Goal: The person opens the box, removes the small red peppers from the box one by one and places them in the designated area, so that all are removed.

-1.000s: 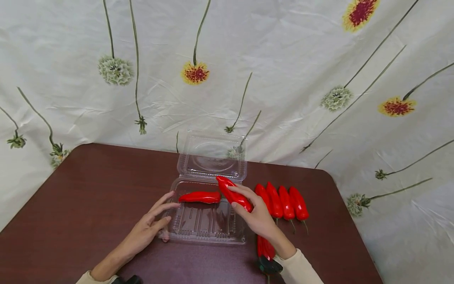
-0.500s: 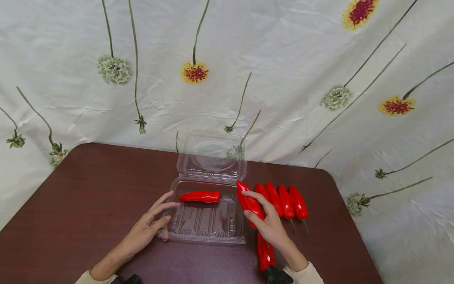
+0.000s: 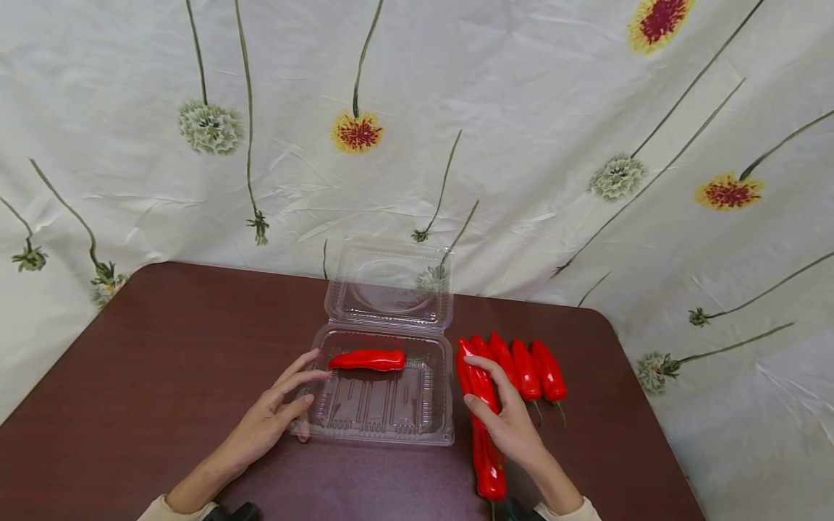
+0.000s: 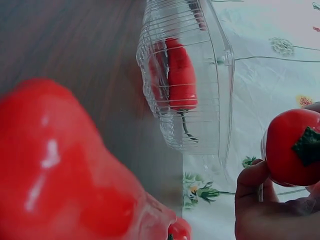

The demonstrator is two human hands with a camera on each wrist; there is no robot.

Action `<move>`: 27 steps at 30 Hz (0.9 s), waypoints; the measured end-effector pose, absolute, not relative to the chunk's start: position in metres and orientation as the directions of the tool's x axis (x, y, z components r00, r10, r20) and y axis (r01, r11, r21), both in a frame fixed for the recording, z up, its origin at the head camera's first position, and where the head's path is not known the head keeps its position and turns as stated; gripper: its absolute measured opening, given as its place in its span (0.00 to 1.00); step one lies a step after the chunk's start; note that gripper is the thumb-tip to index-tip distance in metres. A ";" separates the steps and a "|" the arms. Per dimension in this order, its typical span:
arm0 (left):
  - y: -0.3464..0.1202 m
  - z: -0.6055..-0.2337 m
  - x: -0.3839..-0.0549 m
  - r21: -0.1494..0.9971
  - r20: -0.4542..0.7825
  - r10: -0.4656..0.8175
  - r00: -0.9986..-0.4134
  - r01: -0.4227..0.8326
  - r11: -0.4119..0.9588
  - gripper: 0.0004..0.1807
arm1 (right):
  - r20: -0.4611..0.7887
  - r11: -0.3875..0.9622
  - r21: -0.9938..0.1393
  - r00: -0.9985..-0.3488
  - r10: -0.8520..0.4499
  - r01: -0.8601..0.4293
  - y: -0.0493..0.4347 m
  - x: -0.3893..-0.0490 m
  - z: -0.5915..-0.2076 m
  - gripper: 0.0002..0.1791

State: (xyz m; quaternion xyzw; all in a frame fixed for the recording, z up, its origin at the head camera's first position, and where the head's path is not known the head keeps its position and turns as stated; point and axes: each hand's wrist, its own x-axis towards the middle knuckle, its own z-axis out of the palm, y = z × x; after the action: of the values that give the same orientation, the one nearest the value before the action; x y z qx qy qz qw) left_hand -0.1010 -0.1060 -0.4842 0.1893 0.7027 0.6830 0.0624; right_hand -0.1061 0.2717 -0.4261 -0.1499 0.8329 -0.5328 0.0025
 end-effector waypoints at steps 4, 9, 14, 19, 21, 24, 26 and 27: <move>-0.106 -0.484 -0.101 0.984 0.171 0.351 -0.921 0.180 -0.008 0.20 | 0.171 0.391 -0.884 -0.955 -0.242 -0.257 0.275 -0.104 -0.426 0.28; -0.106 -0.484 -0.101 0.985 0.167 0.350 -0.922 0.173 -0.014 0.19 | 0.176 0.388 -0.885 -0.957 -0.231 -0.257 0.279 -0.102 -0.425 0.28; -0.106 -0.483 -0.101 0.986 0.158 0.348 -0.924 0.165 -0.011 0.20 | 0.169 0.413 -0.877 -0.963 -0.211 -0.245 0.282 -0.098 -0.426 0.27; -0.106 -0.483 -0.101 0.986 0.159 0.352 -0.922 0.167 -0.008 0.20 | 0.164 0.425 -0.877 -0.971 -0.173 -0.224 0.285 -0.095 -0.428 0.25; -0.106 -0.483 -0.101 0.985 0.164 0.351 -0.922 0.173 -0.006 0.20 | 0.168 0.425 -0.877 -0.972 -0.165 -0.224 0.286 -0.094 -0.429 0.24; -0.106 -0.483 -0.101 0.984 0.165 0.347 -0.923 0.175 -0.002 0.20 | 0.171 0.430 -0.875 -0.973 -0.158 -0.223 0.287 -0.092 -0.431 0.23; -0.106 -0.482 -0.101 0.985 0.160 0.346 -0.924 0.171 0.000 0.20 | 0.162 0.426 -0.879 -0.974 -0.156 -0.214 0.288 -0.091 -0.431 0.23; -0.106 -0.483 -0.101 0.986 0.158 0.346 -0.925 0.169 0.001 0.20 | 0.156 0.425 -0.880 -0.975 -0.158 -0.209 0.289 -0.090 -0.431 0.24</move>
State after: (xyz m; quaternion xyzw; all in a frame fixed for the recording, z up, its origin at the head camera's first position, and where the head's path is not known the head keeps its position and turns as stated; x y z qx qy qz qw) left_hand -0.1006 -0.1058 -0.4826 0.1828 0.7044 0.6828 0.0648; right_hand -0.0899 0.2886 -0.4314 -0.1087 0.8438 -0.5249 -0.0246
